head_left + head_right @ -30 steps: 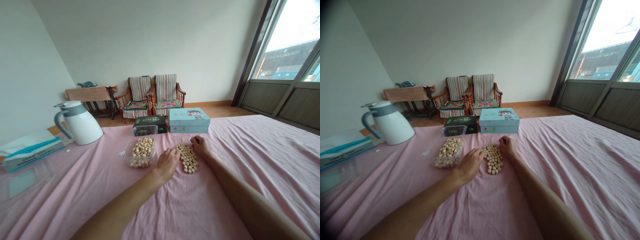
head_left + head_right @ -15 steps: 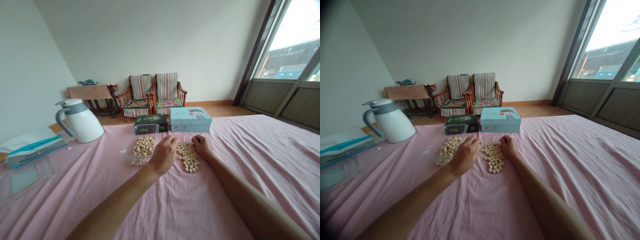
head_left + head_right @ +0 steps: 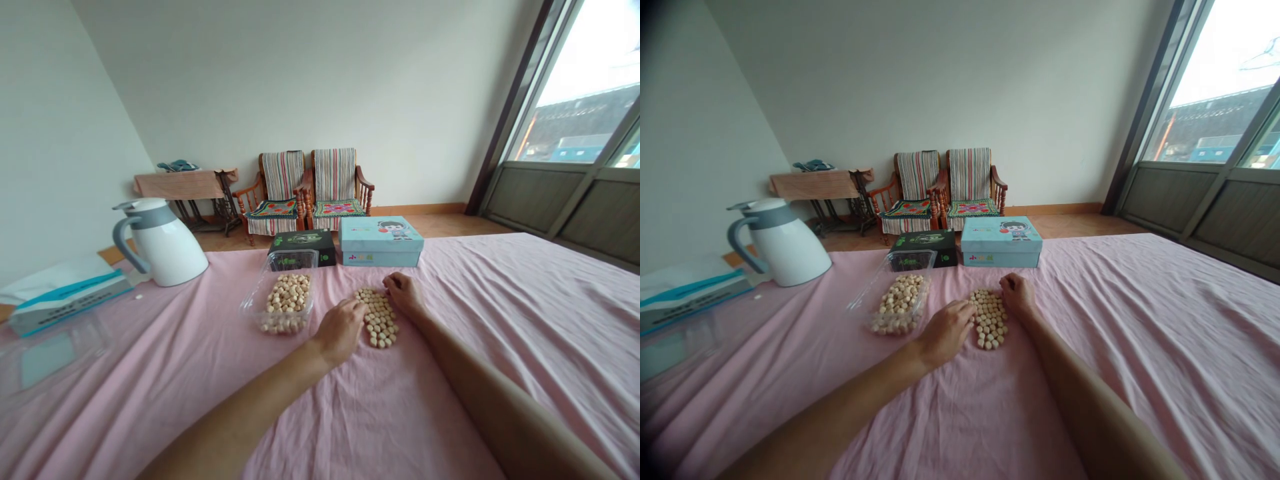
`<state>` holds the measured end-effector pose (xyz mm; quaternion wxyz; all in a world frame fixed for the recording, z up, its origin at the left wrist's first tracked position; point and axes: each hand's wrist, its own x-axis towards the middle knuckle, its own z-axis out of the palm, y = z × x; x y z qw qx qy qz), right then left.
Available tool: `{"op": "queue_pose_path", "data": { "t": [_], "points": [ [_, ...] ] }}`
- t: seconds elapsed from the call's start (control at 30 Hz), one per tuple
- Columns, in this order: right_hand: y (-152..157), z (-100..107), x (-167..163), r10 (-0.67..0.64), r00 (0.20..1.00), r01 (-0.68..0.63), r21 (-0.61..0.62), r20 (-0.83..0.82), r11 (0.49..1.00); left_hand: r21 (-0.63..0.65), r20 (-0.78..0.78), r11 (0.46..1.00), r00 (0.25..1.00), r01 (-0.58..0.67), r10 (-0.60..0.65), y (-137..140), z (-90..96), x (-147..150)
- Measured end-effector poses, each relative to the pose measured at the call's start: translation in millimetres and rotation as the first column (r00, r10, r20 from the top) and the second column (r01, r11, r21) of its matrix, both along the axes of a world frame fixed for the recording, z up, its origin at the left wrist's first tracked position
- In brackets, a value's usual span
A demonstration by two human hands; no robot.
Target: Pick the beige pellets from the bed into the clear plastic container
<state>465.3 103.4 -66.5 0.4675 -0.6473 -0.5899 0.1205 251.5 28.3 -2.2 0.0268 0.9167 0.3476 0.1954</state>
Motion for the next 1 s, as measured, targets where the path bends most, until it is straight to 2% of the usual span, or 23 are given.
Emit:
{"op": "queue_pose_path", "data": {
  "t": [0.1,0.2,0.3,0.4,0.5,0.6,0.67,0.73,0.83,0.9,1.0],
  "points": [
    [1,-1,0,0.005,1.0,-0.005,-0.001,-0.003,1.0,0.003,-0.046,1.0,0.999,0.007,-0.007,0,-12.7,1],
    [0,0,-1,0.012,1.0,-0.011,0.003,-0.01,1.0,0.031,-0.011,0.999,1.0,0.021,-0.021,-3,-8.2,1],
    [-1,1,-1,0.012,1.0,-0.012,0.007,-0.013,1.0,0.125,0.033,0.992,0.999,0.012,-0.016,-7,12.2,-1],
    [-1,1,-1,0.019,1.0,-0.019,0.007,-0.015,1.0,0.262,0.08,0.962,0.995,-0.072,0.053,-3,40.0,-11],
    [0,0,0,0.018,1.0,-0.018,0.009,-0.012,1.0,0.388,0.126,0.889,0.969,-0.245,0.212,6,62.2,-27],
    [0,-1,0,0.013,1.0,-0.013,0.014,-0.004,1.0,0.453,0.155,0.816,0.933,-0.359,0.325,13,71.2,-39],
    [0,0,0,0.013,1.0,-0.013,0.012,-0.002,1.0,0.447,0.162,0.826,0.939,-0.343,0.302,12,69.0,-38],
    [0,0,0,0.013,1.0,-0.013,0.009,0.0,1.0,0.382,0.136,0.889,0.967,-0.254,0.217,8,60.4,-30],
    [-2,2,-1,0.009,1.0,-0.009,0.006,0.002,1.0,0.194,0.055,0.979,0.997,-0.065,0.055,2,38.1,-14],
    [-3,3,-1,0.006,1.0,-0.006,0.002,0.004,1.0,0.078,0.027,0.997,0.999,0.021,-0.023,0,20.7,-6],
    [-4,5,-2,0.0,1.0,0.0,-0.006,0.004,1.0,-0.033,0.027,0.998,0.998,0.058,-0.057,-1,-0.4,1]
  ]
}}
